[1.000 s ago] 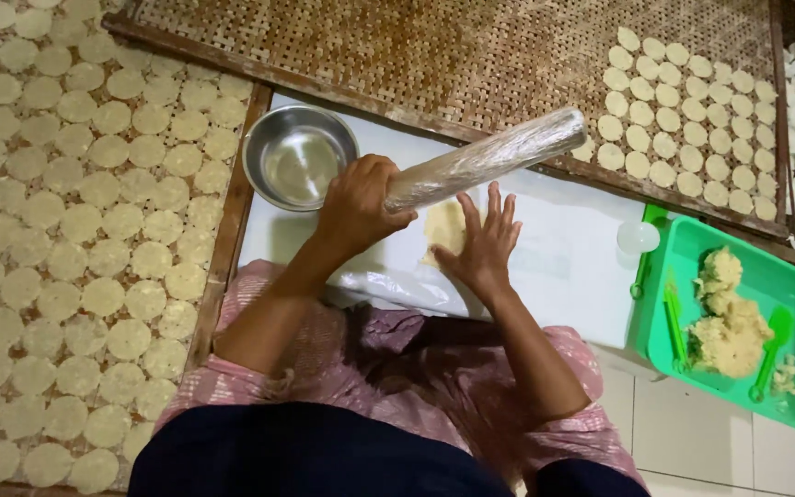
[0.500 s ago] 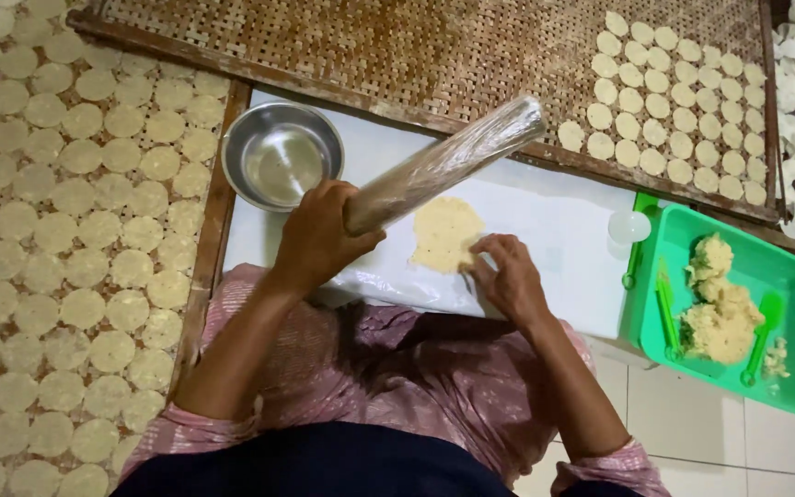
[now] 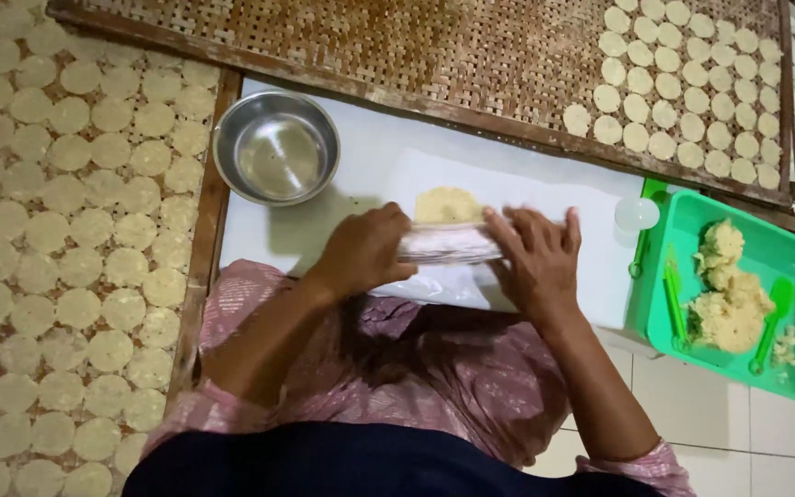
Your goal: Flattening dough into small discs and arranging them on a bamboo tray for drying or further processing.
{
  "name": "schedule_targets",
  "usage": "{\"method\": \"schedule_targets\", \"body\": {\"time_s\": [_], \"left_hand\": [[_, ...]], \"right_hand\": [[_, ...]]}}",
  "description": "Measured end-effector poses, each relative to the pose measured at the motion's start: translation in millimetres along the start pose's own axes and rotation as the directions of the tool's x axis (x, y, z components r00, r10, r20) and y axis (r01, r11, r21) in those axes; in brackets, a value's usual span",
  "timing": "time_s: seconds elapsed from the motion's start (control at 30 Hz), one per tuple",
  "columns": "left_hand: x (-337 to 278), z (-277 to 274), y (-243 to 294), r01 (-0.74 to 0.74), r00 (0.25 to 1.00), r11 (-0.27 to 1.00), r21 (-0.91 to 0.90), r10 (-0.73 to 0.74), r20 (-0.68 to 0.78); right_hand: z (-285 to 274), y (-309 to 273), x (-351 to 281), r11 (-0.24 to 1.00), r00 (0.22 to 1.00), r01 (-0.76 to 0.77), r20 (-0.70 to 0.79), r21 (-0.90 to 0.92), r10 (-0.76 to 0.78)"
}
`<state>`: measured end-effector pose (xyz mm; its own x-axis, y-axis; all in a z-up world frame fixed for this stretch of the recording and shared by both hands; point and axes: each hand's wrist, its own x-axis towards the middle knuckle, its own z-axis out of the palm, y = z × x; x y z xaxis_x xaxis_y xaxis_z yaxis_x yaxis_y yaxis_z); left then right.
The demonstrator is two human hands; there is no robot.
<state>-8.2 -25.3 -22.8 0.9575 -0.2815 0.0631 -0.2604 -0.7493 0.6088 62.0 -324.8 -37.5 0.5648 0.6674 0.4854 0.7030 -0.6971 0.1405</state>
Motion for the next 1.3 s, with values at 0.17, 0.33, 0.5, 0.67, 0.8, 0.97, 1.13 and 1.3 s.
{"method": "schedule_targets", "body": {"time_s": [0.17,0.33,0.5,0.67,0.8,0.97,1.13,1.3], "left_hand": [[31.0,26.3,-11.4,-0.126,0.991,0.965,0.229,0.114,0.063],[33.1,45.4,-40.3,-0.248,0.968,0.948,0.198,0.25,0.013],[33.6,23.6,-19.2,-0.167,0.984,0.94,0.299,0.176,-0.003],[69.9,47.2,-15.6,-0.067,0.981,0.924,0.376,0.13,-0.145],[96.6,52.5,-24.9,0.073,0.966,0.891,0.447,0.049,-0.256],[85.6,53.1,-17.8,0.178,0.97,0.871,0.457,-0.077,-0.232],[64.6,57.1,-0.7,0.244,0.97,0.843,0.479,-0.204,-0.134],[50.9,70.5,-0.7,0.253,0.966,0.858,0.446,-0.2,-0.164]], "right_hand": [[-0.6,11.5,-7.6,0.969,0.873,-0.198,0.476,0.149,0.105],[-2.3,9.0,2.0,0.929,0.8,-0.289,0.592,0.23,0.103],[-2.9,15.7,11.2,0.884,0.823,-0.304,0.565,0.355,0.057],[4.8,24.2,33.1,0.893,0.71,-0.362,0.7,0.267,0.078],[28.7,27.0,45.8,0.864,0.814,-0.409,0.545,0.292,0.201],[32.3,14.9,51.4,0.834,0.731,-0.515,0.609,0.197,0.307],[36.3,8.9,35.1,0.859,0.704,-0.49,0.648,0.149,0.29],[29.6,-0.1,24.2,0.886,0.707,-0.453,0.644,0.095,0.293]]}}
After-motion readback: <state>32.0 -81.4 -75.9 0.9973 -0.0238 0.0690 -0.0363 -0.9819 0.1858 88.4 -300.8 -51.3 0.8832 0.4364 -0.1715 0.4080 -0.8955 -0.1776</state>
